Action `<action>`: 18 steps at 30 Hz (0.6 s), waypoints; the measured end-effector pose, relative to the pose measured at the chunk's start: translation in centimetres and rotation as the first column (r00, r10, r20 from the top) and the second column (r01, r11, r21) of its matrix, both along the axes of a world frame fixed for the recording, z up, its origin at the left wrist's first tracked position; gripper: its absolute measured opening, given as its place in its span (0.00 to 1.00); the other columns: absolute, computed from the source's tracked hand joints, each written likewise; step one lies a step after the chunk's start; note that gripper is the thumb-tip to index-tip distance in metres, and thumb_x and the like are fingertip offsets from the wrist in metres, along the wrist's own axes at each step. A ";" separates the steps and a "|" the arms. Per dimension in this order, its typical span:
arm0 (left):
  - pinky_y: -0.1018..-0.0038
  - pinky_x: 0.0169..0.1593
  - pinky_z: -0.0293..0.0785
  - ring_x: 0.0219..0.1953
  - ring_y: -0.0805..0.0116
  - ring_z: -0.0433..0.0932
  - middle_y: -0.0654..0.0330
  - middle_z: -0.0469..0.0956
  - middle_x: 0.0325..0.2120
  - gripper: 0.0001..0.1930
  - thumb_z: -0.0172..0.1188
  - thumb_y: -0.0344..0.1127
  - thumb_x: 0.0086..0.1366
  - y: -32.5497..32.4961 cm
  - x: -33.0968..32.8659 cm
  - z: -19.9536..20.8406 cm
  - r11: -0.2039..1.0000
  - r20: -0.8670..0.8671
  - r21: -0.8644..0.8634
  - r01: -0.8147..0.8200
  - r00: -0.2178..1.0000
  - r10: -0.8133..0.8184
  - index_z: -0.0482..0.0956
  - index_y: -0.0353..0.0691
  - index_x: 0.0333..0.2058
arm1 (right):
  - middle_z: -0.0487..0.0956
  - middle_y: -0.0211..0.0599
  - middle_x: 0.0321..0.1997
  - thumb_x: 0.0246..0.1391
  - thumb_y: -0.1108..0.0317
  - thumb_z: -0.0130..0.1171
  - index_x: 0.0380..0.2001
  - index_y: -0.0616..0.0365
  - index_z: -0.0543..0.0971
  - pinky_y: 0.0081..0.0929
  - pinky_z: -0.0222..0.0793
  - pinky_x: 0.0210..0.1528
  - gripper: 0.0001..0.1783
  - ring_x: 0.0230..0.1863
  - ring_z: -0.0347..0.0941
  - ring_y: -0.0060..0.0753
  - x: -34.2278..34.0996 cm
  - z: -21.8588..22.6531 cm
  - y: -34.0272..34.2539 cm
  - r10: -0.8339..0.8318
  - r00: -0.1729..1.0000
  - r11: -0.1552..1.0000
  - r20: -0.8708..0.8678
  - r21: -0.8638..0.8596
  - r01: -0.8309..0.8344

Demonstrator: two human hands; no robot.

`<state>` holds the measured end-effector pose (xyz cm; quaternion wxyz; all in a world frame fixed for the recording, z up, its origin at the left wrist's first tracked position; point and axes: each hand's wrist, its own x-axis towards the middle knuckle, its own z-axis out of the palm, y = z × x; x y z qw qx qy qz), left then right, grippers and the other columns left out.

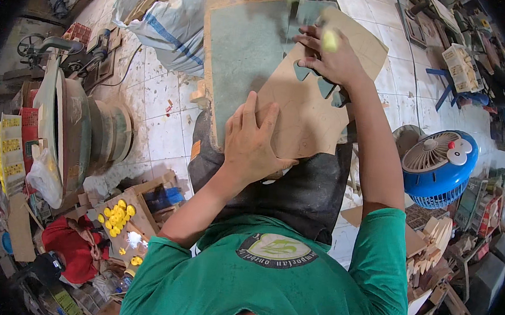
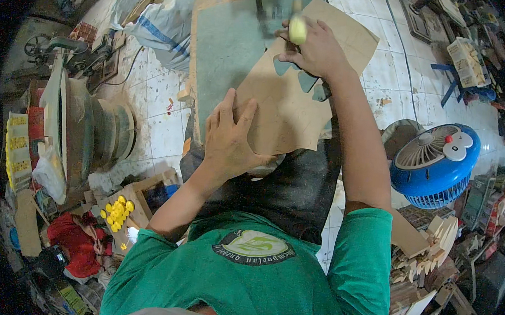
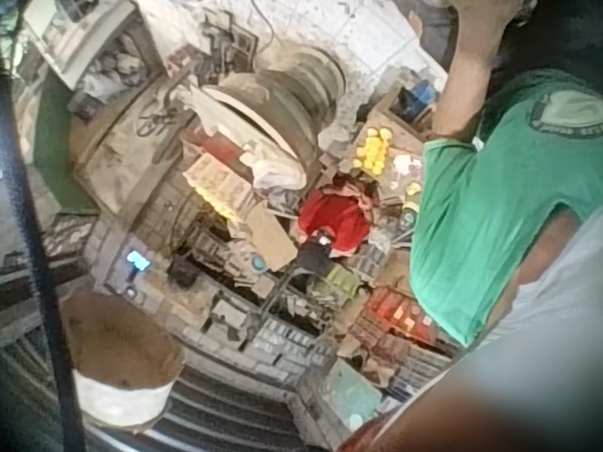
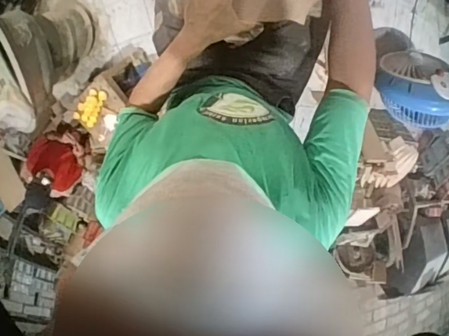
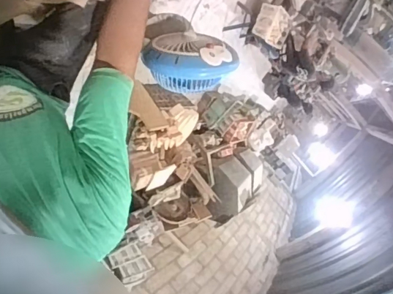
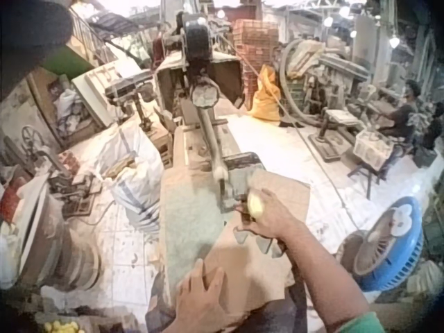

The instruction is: Operating a scroll saw to cut intricate patterns out of a wooden board.

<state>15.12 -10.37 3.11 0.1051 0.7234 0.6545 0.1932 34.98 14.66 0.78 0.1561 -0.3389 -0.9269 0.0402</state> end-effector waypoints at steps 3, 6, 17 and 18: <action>0.47 0.71 0.61 0.72 0.36 0.62 0.38 0.55 0.75 0.61 0.89 0.59 0.34 0.1 0.3 0.0 1.000 0.004 -0.008 0.000 1.000 0.000 0.73 0.45 0.69 | 0.78 0.34 0.72 0.58 0.36 0.66 0.64 0.43 0.82 0.51 0.63 0.75 0.36 0.73 0.69 0.49 0.3 -1.3 0.9 0.009 0.998 1.000 -0.055 0.003 -0.009; 0.47 0.71 0.61 0.72 0.36 0.61 0.38 0.55 0.74 0.61 0.89 0.58 0.34 0.1 0.2 0.0 1.000 0.003 -0.009 -0.008 1.000 0.008 0.73 0.45 0.70 | 0.79 0.31 0.70 0.57 0.30 0.64 0.62 0.39 0.83 0.54 0.59 0.76 0.37 0.71 0.72 0.46 0.1 -1.4 1.0 0.027 0.995 0.999 -0.092 0.024 -0.025; 0.46 0.71 0.61 0.71 0.36 0.62 0.39 0.56 0.74 0.62 0.89 0.58 0.34 0.4 0.4 0.2 1.000 -0.006 -0.021 -0.017 1.000 0.017 0.70 0.46 0.70 | 0.77 0.29 0.72 0.56 0.48 0.73 0.63 0.45 0.84 0.43 0.70 0.71 0.33 0.70 0.72 0.45 -0.4 0.1 0.4 -0.005 0.999 1.000 -0.038 -0.026 0.004; 0.46 0.71 0.61 0.71 0.36 0.62 0.39 0.56 0.74 0.62 0.89 0.58 0.34 0.4 0.5 0.2 1.000 -0.006 -0.021 -0.017 1.000 0.017 0.70 0.46 0.70 | 0.77 0.29 0.73 0.56 0.47 0.73 0.64 0.45 0.83 0.43 0.69 0.72 0.33 0.70 0.73 0.45 -0.5 0.1 0.4 -0.023 0.999 0.999 -0.027 -0.028 0.022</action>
